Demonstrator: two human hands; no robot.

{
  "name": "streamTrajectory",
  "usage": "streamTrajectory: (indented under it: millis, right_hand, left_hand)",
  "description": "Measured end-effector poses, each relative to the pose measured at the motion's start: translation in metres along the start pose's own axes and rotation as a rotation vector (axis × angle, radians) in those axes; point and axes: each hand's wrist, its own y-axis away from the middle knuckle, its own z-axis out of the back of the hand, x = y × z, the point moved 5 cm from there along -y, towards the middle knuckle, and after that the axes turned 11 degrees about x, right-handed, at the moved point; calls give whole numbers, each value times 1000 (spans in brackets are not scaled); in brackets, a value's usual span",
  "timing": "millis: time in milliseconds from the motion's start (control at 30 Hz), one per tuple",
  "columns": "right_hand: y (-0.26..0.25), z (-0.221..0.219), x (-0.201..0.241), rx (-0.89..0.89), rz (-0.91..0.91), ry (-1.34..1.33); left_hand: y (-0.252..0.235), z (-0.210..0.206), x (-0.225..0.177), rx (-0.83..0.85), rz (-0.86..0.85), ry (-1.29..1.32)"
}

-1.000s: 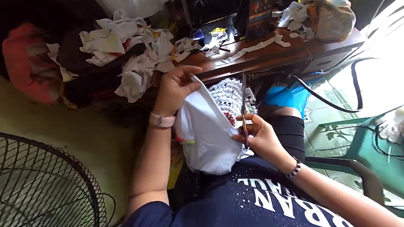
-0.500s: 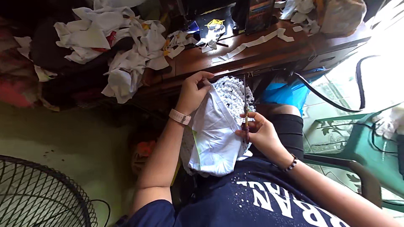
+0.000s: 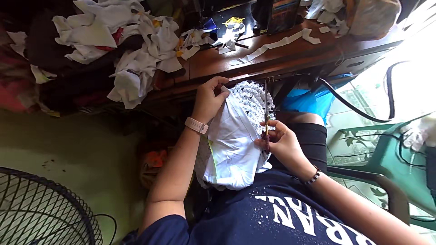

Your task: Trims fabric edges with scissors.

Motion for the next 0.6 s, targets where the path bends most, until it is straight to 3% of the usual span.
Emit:
streamTrajectory:
  millis: [200, 367, 600]
  right_hand:
    - [0, -2, -1, 8, 31, 1]
    - [1, -2, -1, 5, 34, -26]
    - [1, -3, -3, 8, 48, -27]
  left_hand:
    - [5, 0, 0, -1, 109, -247]
    - [35, 6, 5, -46, 136, -132]
    - [94, 8, 40, -25, 312, 43]
